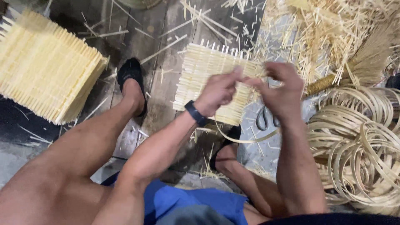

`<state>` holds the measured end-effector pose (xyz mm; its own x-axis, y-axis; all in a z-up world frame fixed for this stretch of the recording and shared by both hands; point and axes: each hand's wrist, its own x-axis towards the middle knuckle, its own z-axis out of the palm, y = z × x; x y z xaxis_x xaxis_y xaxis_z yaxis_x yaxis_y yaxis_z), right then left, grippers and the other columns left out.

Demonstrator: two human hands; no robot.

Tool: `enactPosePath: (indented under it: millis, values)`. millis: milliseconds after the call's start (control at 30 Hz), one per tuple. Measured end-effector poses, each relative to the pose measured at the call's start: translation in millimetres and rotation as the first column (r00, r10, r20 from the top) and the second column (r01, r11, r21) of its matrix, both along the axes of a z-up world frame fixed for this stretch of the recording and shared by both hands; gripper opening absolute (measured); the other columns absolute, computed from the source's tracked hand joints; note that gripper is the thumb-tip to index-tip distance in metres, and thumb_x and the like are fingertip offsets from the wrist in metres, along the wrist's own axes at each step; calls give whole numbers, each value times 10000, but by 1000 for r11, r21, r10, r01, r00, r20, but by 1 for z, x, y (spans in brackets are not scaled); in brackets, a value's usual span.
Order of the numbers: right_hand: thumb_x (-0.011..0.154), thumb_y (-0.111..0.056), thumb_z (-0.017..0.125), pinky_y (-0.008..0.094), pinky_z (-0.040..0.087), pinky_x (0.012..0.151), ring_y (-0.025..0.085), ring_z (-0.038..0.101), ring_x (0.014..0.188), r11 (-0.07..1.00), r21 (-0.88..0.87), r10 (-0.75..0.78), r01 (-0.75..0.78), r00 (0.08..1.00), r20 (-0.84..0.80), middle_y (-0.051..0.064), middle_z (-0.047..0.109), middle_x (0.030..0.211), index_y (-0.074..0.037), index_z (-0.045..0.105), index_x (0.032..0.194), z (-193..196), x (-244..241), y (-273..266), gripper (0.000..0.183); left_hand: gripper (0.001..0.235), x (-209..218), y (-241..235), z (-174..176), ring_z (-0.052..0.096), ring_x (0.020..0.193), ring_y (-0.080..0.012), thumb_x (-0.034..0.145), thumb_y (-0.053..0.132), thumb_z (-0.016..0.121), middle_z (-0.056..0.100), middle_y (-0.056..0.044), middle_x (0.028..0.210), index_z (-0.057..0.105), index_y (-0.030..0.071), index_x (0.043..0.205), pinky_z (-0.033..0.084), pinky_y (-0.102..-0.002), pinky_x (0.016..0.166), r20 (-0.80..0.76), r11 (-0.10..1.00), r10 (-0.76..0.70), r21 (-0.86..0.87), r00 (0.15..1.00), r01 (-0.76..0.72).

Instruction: The person repeatedly picks up rectangular bamboo mats, places a circular wooden template on each, and uses scissors to cut the mats into circular shapes. The finished circles are stacked nearby.

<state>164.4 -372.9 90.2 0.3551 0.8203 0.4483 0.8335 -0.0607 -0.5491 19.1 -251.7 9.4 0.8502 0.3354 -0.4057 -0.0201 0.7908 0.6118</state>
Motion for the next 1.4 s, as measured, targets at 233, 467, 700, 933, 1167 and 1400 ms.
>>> enactPosePath:
  millis: [233, 467, 700, 933, 1167, 1400]
  values:
    - [1068, -411, 599, 309, 511, 627, 155, 563, 676, 982, 18, 15, 186, 20, -1000, 28, 580, 768, -7, 691, 1102, -46, 33, -56, 416, 317, -10, 33, -20, 477, 626, -150, 1011, 323, 603, 498, -15, 680, 634, 23, 911, 375, -316, 573, 250, 862, 439, -390, 863, -325]
    - [1052, -340, 641, 241, 302, 454, 92, 384, 522, 995, -9, -4, 100, -47, -999, -11, 462, 621, -1, 702, 945, -82, 33, -59, 360, 335, -15, 66, 16, 311, 425, -65, 968, 319, 666, 416, 47, 542, 626, 62, 757, 222, -253, 387, -127, 996, -84, 27, 988, 89]
    - [1051, -360, 669, 241, 276, 400, 69, 320, 443, 988, -130, -129, -83, 17, -992, -40, 392, 558, 25, 660, 853, -86, 40, -53, 433, 396, -16, 68, -10, 269, 426, -46, 970, 273, 726, 336, 70, 556, 485, 127, 692, 181, -237, 364, -54, 999, -38, -23, 998, 37]
    - [988, -247, 624, 310, 572, 631, 139, 636, 684, 983, -156, -171, 101, 164, -971, 31, 660, 813, 35, 649, 1174, -89, 34, -56, 339, 388, -16, 68, -23, 419, 478, -80, 958, 390, 691, 423, 26, 617, 531, 101, 755, 288, -229, 385, -97, 951, 272, -124, 957, -283]
    - [842, -36, 803, 331, 611, 601, 150, 696, 677, 857, -352, -488, 378, 370, -791, 64, 723, 838, 36, 674, 1068, -166, 31, -40, 270, 194, -28, 61, -104, 635, 635, -95, 835, 180, 788, 672, 1, 775, 753, 87, 1002, 514, -277, 530, -216, 745, 519, 590, 827, -313]
    - [805, -136, 822, 311, 571, 691, 161, 723, 671, 808, -359, -582, 467, 727, -364, 104, 754, 746, -12, 802, 932, -228, 16, -27, 178, 226, -55, 56, -159, 729, 877, -320, 778, 115, 810, 764, -185, 958, 813, 29, 986, 517, -394, 951, -280, 239, 613, 957, 738, 164]
